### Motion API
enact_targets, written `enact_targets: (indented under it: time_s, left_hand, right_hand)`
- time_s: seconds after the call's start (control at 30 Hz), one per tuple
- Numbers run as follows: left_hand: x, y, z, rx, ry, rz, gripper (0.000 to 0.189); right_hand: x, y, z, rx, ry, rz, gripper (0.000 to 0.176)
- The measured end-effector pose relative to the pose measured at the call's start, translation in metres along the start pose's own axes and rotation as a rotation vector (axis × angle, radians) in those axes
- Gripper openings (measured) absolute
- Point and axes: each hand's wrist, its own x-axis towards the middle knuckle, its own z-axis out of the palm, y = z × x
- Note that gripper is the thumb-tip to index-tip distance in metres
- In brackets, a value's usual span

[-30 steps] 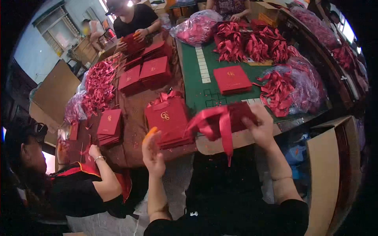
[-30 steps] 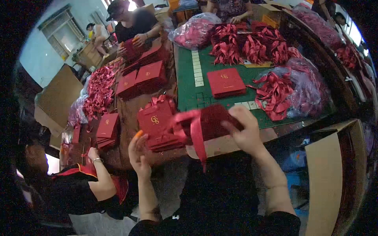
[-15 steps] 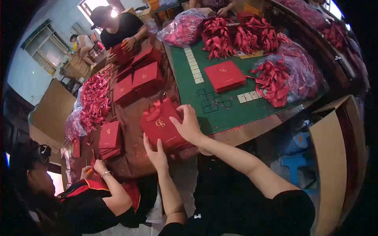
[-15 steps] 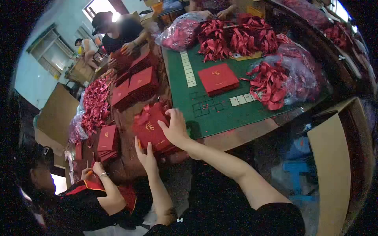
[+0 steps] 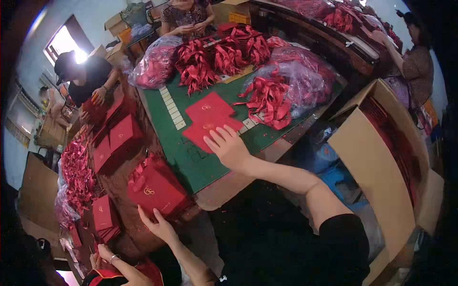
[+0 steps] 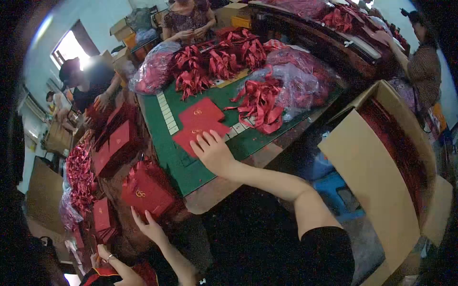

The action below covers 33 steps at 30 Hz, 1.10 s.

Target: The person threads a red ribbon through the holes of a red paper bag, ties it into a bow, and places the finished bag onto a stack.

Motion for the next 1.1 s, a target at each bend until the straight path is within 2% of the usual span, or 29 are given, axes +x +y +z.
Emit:
enact_targets:
  time_s: [0.07, 0.13, 0.17, 0.23, 0.37, 0.43, 0.47, 0.53, 0.6, 0.67, 0.7, 0.73, 0.77, 0.8, 0.87, 0.9, 1.0, 1.07, 1.1]
  left_hand:
    - [-0.001, -0.001, 0.000, 0.035, 0.014, 0.016, 0.052]
    - [-0.002, -0.001, 0.000, 0.038, 0.014, 0.017, 0.052]
    - [-0.002, 0.000, 0.001, 0.041, 0.010, 0.014, 0.052]
    - [-0.002, 0.003, 0.004, 0.044, 0.003, 0.005, 0.051]
    - [-0.004, 0.002, 0.005, 0.012, 0.011, -0.037, 0.051]
    - [-0.002, 0.000, 0.002, 0.044, 0.003, -0.031, 0.050]
    - [-0.003, 0.001, 0.001, 0.051, 0.012, -0.035, 0.050]
    - [-0.002, 0.007, 0.000, -0.094, 0.020, -0.106, 0.053]
    - [-0.001, -0.001, -0.003, -0.081, 0.026, -0.084, 0.053]
    - [-0.005, -0.004, -0.003, -0.049, 0.125, 0.067, 0.052]
    - [-0.011, 0.033, -0.002, -0.189, 0.151, 0.040, 0.052]
    - [-0.024, 0.042, 0.002, -0.187, 0.152, 0.042, 0.052]
    - [-0.034, 0.049, 0.007, -0.154, 0.191, 0.193, 0.049]
    - [-0.045, 0.056, 0.011, -0.122, 0.229, 0.341, 0.046]
    - [-0.067, 0.078, 0.019, 0.026, -0.004, 0.479, 0.038]
    - [-0.070, 0.084, 0.032, -0.043, -0.141, 0.503, 0.036]
    - [-0.068, 0.109, 0.077, -0.077, -0.573, 0.443, 0.042]
    - [-0.061, 0.113, 0.109, 0.044, -0.679, 0.689, 0.051]
    - [-0.063, 0.114, 0.122, 0.145, -0.742, 0.717, 0.052]
  right_hand:
    - [-0.028, -0.013, -0.039, 0.120, 0.074, -0.103, 0.047]
    - [-0.060, -0.024, -0.048, 0.107, -0.039, -0.157, 0.046]
    - [-0.077, -0.029, -0.047, 0.081, -0.194, -0.134, 0.049]
    - [-0.087, -0.029, -0.043, 0.044, -0.334, -0.122, 0.051]
    - [-0.071, -0.028, -0.057, 0.129, -0.500, 0.033, 0.083]
    - [-0.061, -0.033, -0.059, 0.150, -0.371, 0.033, 0.082]
    - [-0.054, -0.039, -0.061, 0.258, -0.285, 0.049, 0.078]
    - [-0.045, -0.051, -0.059, 0.418, -0.210, 0.067, 0.071]
    - [-0.037, -0.063, -0.063, 0.487, -0.136, 0.057, 0.065]
    - [-0.033, -0.069, -0.065, 0.552, -0.120, 0.055, 0.059]
    - [-0.033, -0.065, -0.064, 0.557, -0.064, 0.062, 0.051]
    - [-0.030, -0.057, -0.062, 0.576, -0.096, 0.115, 0.047]
    - [-0.026, -0.046, -0.061, 0.593, -0.130, 0.168, 0.044]
    - [-0.025, -0.035, -0.057, 0.563, -0.027, 0.213, 0.035]
    - [-0.023, -0.004, -0.044, 0.556, 0.050, 0.314, 0.026]
    - [-0.023, 0.011, -0.041, 0.528, 0.077, 0.390, 0.023]
    - [-0.019, 0.063, -0.039, 0.552, 0.218, 0.684, 0.017]
    - [-0.019, 0.095, -0.046, 0.493, 0.280, 0.839, 0.017]
    - [-0.022, 0.112, -0.044, 0.518, 0.342, 0.851, 0.018]
